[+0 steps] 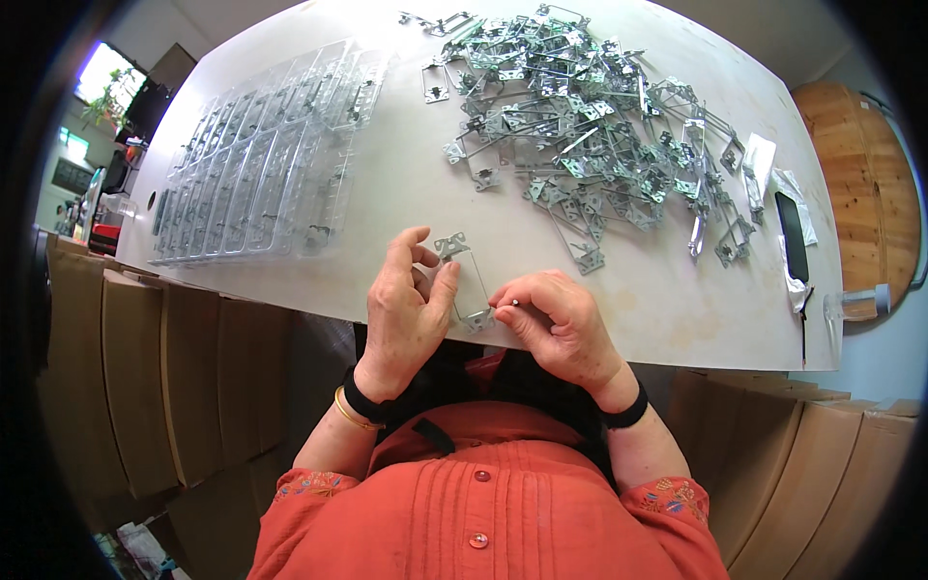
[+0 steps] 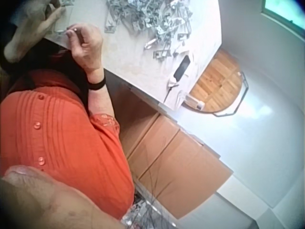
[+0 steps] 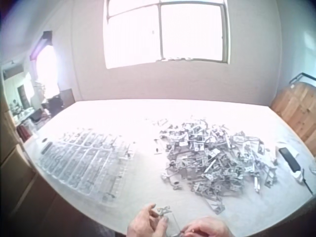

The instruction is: The person assembles small metal hardware components by hand at a white table. They pick up a metal bracket and a thin wire, thread the wire through the bracket, and place the assembled unit into a clear plastic tray. The process is repeated with multiple components from a pile on the table.

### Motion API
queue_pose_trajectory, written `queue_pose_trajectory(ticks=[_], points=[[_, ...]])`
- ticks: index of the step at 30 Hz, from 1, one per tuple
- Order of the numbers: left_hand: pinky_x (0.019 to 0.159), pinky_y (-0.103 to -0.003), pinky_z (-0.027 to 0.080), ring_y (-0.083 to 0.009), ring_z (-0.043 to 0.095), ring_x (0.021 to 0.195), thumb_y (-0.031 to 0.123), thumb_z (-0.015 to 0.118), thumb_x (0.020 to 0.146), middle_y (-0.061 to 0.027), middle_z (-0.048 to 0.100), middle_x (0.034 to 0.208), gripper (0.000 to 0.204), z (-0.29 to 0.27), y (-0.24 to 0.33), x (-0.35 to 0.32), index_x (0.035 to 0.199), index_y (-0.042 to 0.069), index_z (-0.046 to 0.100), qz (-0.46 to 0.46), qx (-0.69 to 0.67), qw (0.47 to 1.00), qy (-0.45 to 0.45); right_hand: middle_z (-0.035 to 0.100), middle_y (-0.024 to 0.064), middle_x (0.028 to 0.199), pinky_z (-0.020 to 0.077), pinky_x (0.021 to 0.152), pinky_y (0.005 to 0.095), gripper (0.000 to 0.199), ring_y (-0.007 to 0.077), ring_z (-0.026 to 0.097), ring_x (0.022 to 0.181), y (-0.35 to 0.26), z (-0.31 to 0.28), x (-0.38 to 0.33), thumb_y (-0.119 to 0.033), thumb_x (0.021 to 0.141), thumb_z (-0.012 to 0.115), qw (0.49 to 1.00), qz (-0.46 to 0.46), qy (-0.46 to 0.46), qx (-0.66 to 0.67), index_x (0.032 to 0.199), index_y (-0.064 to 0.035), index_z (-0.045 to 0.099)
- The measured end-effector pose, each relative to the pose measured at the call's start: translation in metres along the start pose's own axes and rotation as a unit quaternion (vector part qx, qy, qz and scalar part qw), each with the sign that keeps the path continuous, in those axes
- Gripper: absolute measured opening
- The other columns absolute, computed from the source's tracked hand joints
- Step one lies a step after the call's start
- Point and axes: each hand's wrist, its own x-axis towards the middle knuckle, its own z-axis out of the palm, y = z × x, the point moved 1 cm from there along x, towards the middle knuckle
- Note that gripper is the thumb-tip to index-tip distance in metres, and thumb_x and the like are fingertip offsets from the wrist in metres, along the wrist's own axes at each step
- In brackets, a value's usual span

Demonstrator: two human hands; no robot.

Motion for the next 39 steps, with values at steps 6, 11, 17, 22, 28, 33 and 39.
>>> queue_pose_trajectory(ticks=[6, 11, 17, 22, 28, 33, 39], points=[[0.069, -0.041, 0.056, -0.0284, 0.069, 0.076, 0.01, 0.081, 0.101, -0.0171, 0.068, 0.104, 0.036, 0.0, 0.008, -0.008, 0.129, -0.002, 0.061, 0.069, 0.113, 0.99, 0.042, 0.08, 0.012, 0.105, 0.0595, 0.084, 0.0371, 0.013, 0.0288, 0.075, 0.095, 0.002, 0.003, -0.002, -0.001, 0.098, 0.083, 0.996, 0.014, 0.09, -0.011, 0.11, -0.0028, 0.078], [0.075, -0.047, 0.058, -0.0401, 0.071, 0.086, 0.011, 0.082, 0.1, -0.0206, 0.069, 0.108, 0.032, 0.005, 0.015, -0.013, 0.123, 0.0, 0.063, 0.083, 0.102, 0.991, 0.014, 0.08, 0.0109, 0.102, 0.0584, 0.084, 0.0398, 0.015, 0.0304, 0.075, 0.093, 0.004, 0.005, 0.002, -0.003, 0.095, 0.085, 0.993, -0.029, 0.059, -0.094, 0.109, -0.0052, 0.079], [0.076, -0.048, 0.06, -0.0407, 0.074, 0.088, 0.007, 0.077, 0.099, -0.0202, 0.071, 0.112, 0.028, 0.013, 0.013, -0.01, 0.123, 0.001, 0.063, 0.092, 0.077, 0.993, 0.003, 0.08, 0.0099, 0.101, 0.0571, 0.082, 0.0418, 0.018, 0.0321, 0.075, 0.091, 0.004, 0.005, 0.003, -0.003, 0.092, 0.086, 0.992, -0.049, 0.042, -0.109, 0.108, -0.007, 0.079], [0.08, -0.047, 0.06, -0.0391, 0.077, 0.092, -0.004, 0.072, 0.099, -0.0214, 0.076, 0.104, 0.02, 0.011, 0.008, -0.008, 0.118, -0.001, 0.068, 0.077, 0.082, 0.994, 0.0, 0.08, 0.0096, 0.1, 0.0571, 0.082, 0.0415, 0.019, 0.0311, 0.075, 0.091, 0.002, 0.006, 0.001, -0.003, 0.093, 0.085, 0.984, -0.056, 0.088, -0.143, 0.111, -0.0071, 0.08], [0.084, -0.047, 0.06, -0.0402, 0.076, 0.095, -0.007, 0.069, 0.097, -0.0201, 0.077, 0.104, 0.021, 0.009, 0.007, -0.006, 0.117, -0.001, 0.071, 0.122, 0.119, 0.985, 0.031, 0.079, 0.0085, 0.1, 0.0573, 0.083, 0.0403, 0.017, 0.0299, 0.074, 0.092, 0.002, 0.007, 0.002, -0.002, 0.095, 0.084, 0.98, -0.028, 0.107, -0.166, 0.112, -0.0073, 0.082], [0.085, -0.049, 0.06, -0.0408, 0.074, 0.095, -0.006, 0.069, 0.098, -0.0196, 0.076, 0.103, 0.023, 0.009, 0.005, -0.008, 0.12, 0.0, 0.071, 0.144, 0.137, 0.98, 0.029, 0.079, 0.0082, 0.101, 0.057, 0.084, 0.0404, 0.02, 0.0299, 0.073, 0.093, 0.0, 0.008, 0.003, -0.002, 0.095, 0.083, 0.98, -0.017, 0.11, -0.166, 0.113, -0.0082, 0.083], [0.087, -0.047, 0.059, -0.0393, 0.073, 0.098, 0.005, 0.077, 0.099, -0.0189, 0.076, 0.107, 0.026, 0.008, 0.01, -0.011, 0.123, 0.0, 0.069, 0.139, 0.154, 0.978, 0.007, 0.078, 0.0088, 0.101, 0.0571, 0.084, 0.0411, 0.024, 0.03, 0.073, 0.092, 0.001, 0.007, 0.003, 0.001, 0.095, 0.081, 0.98, -0.022, 0.094, -0.175, 0.116, -0.0082, 0.081]])
